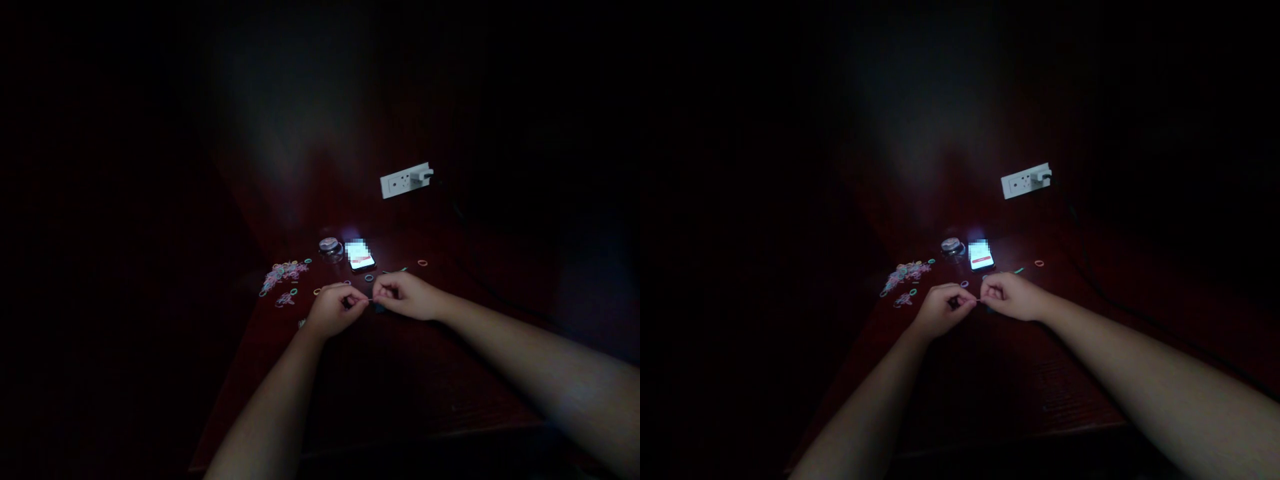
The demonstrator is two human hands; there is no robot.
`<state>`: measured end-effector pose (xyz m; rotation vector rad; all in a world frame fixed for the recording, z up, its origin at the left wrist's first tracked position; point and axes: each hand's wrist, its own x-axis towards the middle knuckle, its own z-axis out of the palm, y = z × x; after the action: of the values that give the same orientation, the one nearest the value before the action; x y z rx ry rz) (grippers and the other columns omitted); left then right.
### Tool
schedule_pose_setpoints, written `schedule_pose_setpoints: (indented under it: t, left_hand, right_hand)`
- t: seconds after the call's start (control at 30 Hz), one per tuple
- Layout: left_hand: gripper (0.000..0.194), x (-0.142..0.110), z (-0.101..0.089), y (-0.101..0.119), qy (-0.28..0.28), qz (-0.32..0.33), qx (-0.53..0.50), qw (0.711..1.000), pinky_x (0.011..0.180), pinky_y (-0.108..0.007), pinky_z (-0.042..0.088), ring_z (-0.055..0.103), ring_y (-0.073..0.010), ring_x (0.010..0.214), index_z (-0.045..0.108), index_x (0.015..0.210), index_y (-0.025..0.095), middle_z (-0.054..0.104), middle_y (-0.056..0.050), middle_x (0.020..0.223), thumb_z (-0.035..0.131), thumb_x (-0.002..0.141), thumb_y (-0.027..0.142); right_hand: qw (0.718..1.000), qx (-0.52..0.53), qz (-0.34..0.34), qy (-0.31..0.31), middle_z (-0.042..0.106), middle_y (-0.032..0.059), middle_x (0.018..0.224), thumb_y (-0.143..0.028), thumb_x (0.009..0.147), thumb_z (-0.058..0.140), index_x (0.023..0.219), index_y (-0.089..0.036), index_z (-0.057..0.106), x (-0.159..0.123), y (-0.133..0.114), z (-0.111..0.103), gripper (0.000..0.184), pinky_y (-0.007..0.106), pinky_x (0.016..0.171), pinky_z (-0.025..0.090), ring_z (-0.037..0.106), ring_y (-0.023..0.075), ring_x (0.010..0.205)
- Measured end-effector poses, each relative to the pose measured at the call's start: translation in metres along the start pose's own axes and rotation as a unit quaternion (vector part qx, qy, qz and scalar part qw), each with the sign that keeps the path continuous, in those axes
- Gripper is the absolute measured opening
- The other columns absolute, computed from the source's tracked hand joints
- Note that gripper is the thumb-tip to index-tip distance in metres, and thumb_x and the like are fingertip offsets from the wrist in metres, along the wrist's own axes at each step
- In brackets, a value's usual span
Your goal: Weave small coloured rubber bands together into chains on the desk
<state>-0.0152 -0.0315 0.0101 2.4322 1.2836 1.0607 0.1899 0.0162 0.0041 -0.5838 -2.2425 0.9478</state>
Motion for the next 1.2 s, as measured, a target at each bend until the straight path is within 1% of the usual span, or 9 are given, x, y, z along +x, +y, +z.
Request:
schedule_pose_setpoints:
  t: [0.17, 0.33, 0.53, 0.77, 1.0, 1.2]
  left_hand:
    - [0.014, -0.0007, -0.0014, -0.0025, 0.003, -0.006, -0.005, 1.000, 0.059, -0.022, 0.042, 0.055, -0.0107, 0.063, 0.071, 0.080, 0.016, 0.063, -0.002, 0.069, 0.061, 0.081, 0.027]
    - [0.013, -0.0002, -0.0012, -0.0025, 0.007, -0.012, -0.003, 1.000, 0.059, -0.022, 0.042, 0.055, -0.0106, 0.063, 0.071, 0.080, 0.016, 0.064, -0.003, 0.071, 0.062, 0.081, 0.026]
    - [0.012, 0.0004, -0.0009, -0.0013, 0.016, -0.005, -0.005, 1.000, 0.061, -0.022, 0.044, 0.056, -0.0110, 0.065, 0.070, 0.081, 0.017, 0.064, -0.003, 0.072, 0.062, 0.080, 0.025]
    - [0.011, 0.0001, 0.0000, -0.0018, 0.032, -0.006, -0.011, 0.999, 0.061, -0.022, 0.043, 0.056, -0.0111, 0.067, 0.070, 0.084, 0.016, 0.064, -0.003, 0.076, 0.062, 0.080, 0.023]
    - [0.012, -0.0001, -0.0025, 0.0011, 0.017, -0.012, -0.007, 1.000, 0.061, -0.022, 0.042, 0.055, -0.0122, 0.068, 0.068, 0.081, 0.016, 0.063, -0.003, 0.074, 0.060, 0.082, 0.025]
    - [0.010, -0.0006, -0.0004, -0.0001, 0.031, -0.009, 0.000, 0.999, 0.062, -0.023, 0.042, 0.055, -0.0122, 0.069, 0.067, 0.081, 0.017, 0.064, -0.003, 0.075, 0.060, 0.081, 0.023]
  right_hand:
    - [1.000, 0.004, 0.009, -0.009, 0.050, -0.0015, 0.062, -0.031, 0.080, 0.058, 0.077, -0.014, 0.059, -0.0003, 0.0023, -0.0019, 0.018, 0.021, 0.051, 0.033, 0.041, 0.0088, 0.056]
    - [1.000, 0.005, -0.001, -0.014, 0.049, -0.0021, 0.062, -0.027, 0.079, 0.057, 0.076, -0.014, 0.058, -0.0003, 0.0072, -0.0014, 0.014, 0.020, 0.050, 0.033, 0.041, 0.0085, 0.056]
    - [1.000, 0.016, 0.005, -0.023, 0.049, -0.0028, 0.062, -0.024, 0.077, 0.057, 0.077, -0.015, 0.056, -0.0002, 0.0074, -0.0014, 0.009, 0.021, 0.050, 0.033, 0.042, 0.0085, 0.055]
    - [1.000, -0.004, 0.007, -0.007, 0.049, -0.0018, 0.063, -0.022, 0.076, 0.056, 0.077, -0.015, 0.056, -0.0008, 0.0054, -0.0028, 0.007, 0.021, 0.051, 0.033, 0.042, 0.0093, 0.056]
    - [1.000, 0.003, 0.002, 0.004, 0.048, -0.0019, 0.063, -0.025, 0.077, 0.056, 0.076, -0.015, 0.056, -0.0018, 0.0044, -0.0027, 0.010, 0.021, 0.050, 0.032, 0.041, 0.0088, 0.055]
    - [1.000, 0.001, 0.005, 0.017, 0.047, -0.0022, 0.062, -0.026, 0.078, 0.056, 0.075, -0.015, 0.055, -0.0014, 0.0017, -0.0027, 0.011, 0.022, 0.050, 0.032, 0.040, 0.0088, 0.055]
